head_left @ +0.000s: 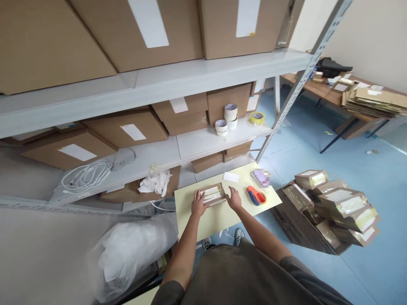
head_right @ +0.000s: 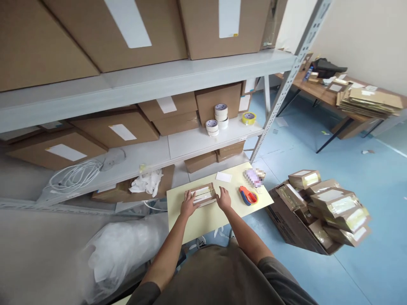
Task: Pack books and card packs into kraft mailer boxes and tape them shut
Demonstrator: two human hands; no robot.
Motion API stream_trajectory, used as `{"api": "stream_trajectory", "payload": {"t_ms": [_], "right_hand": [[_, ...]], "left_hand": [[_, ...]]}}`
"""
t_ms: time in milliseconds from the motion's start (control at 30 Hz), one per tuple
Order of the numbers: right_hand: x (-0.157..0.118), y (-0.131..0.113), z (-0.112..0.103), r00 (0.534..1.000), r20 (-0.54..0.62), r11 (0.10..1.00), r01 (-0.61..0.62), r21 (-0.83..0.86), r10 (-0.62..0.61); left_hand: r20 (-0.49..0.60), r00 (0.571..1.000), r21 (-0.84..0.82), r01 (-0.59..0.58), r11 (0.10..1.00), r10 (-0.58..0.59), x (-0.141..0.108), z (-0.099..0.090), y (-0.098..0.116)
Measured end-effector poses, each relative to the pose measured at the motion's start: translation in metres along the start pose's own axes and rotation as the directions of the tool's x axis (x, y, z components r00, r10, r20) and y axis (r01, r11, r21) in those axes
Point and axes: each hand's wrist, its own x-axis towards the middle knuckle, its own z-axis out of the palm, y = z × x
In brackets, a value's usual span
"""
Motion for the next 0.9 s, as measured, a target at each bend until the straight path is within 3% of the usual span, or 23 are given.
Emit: {"api": "stream_trajectory", "payload": {"t_ms": [200,400,533,633,767,900], "right_hand": [[0.01,0.058,-0.056,0.992,-0.115,0.997,-0.064,-0.045,0.058],[0.01,0.132,-0.101,0.977,-0.105,0.979,-0.194,-0.055,0.187],[0.007,0.163,-0.1,0.951,0.068,0.953,-0.298,-0.044,0.301],[0.004,0.169,-0.087,0.916,0.218,0.941,-0.331,-0.063,0.337],[-0.002,0.161,-0.07,0.917,0.192,0.935,-0.331,-0.126,0.35],[0.002,0.152,-0.071,0.878,0.239,0.908,-0.385,-0.166,0.416]], "left_hand": [[-0.014,0.997,0.047,-0.07,0.996,0.071,0.005,0.012,0.015],[-0.018,0.995,0.052,-0.093,0.994,0.094,0.008,0.03,0.048],[0.008,0.997,0.05,-0.072,0.996,0.071,0.01,0.036,0.061],[0.032,0.998,0.05,-0.058,0.997,0.056,0.007,0.037,0.064],[0.053,0.998,0.037,-0.044,0.998,0.042,-0.004,0.038,0.066],[0.084,0.996,0.013,-0.016,1.0,0.015,-0.011,0.035,0.07]]}}
